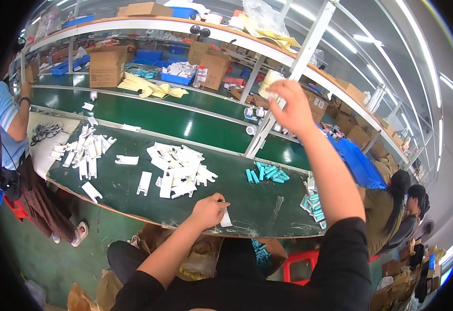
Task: Assembling small electronic components into white plastic holders on a factory production line.
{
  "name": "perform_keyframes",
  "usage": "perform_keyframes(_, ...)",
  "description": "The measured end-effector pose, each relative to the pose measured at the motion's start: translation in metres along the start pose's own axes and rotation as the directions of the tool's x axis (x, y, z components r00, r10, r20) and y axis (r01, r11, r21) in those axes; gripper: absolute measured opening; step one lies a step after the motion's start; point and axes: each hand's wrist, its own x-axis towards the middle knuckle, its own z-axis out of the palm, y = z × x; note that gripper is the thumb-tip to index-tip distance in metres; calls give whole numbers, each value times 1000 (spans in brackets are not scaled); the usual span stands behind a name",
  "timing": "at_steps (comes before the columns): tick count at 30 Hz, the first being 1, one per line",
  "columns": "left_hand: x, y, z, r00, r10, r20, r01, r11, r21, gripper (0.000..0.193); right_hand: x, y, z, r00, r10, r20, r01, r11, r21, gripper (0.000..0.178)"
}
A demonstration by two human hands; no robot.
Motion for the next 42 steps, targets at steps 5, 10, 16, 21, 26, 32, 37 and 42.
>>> perform_keyframes(5, 0, 1, -4, 999, -1, 40, 2, 999, -42, 34, 68, 33, 13, 998, -7, 64, 16, 991, -135, 27)
perform_keyframes(10, -3, -1, -12, 998, 19, 53, -16, 999, -42, 42, 114, 66, 35, 998, 50, 32, -38, 948, -315, 42)
perform_keyframes(16, -1, 4, -8, 999, -31, 16, 33, 990, -139, 26, 123, 103, 48, 979, 195, -58, -194, 814, -548, 69)
perform_keyframes(21, 1, -5, 5, 997, -51, -56, 41, 986, -161, 27, 56, 64, 101, 987, 113, -111, -146, 922, -359, 75)
perform_keyframes(26, 11, -2, -5, 960, -104, -259, 29, 960, -277, 24, -111, -101, 108, 981, 87, 172, -83, 996, -34, 67)
perform_keyframes(32, 15, -3, 5, 912, -162, -377, 47, 954, -297, 39, -306, -201, 113, 799, 548, 248, -598, 769, 224, 52)
perform_keyframes(37, 7, -3, -2, 946, -142, -292, 58, 959, -279, 37, -293, -231, 121, 800, 523, 293, -591, 769, 242, 82)
perform_keyframes(42, 2, 5, -6, 911, -70, -407, -72, 944, -322, 39, -296, -224, 127, 763, 528, 373, -627, 745, 228, 46)
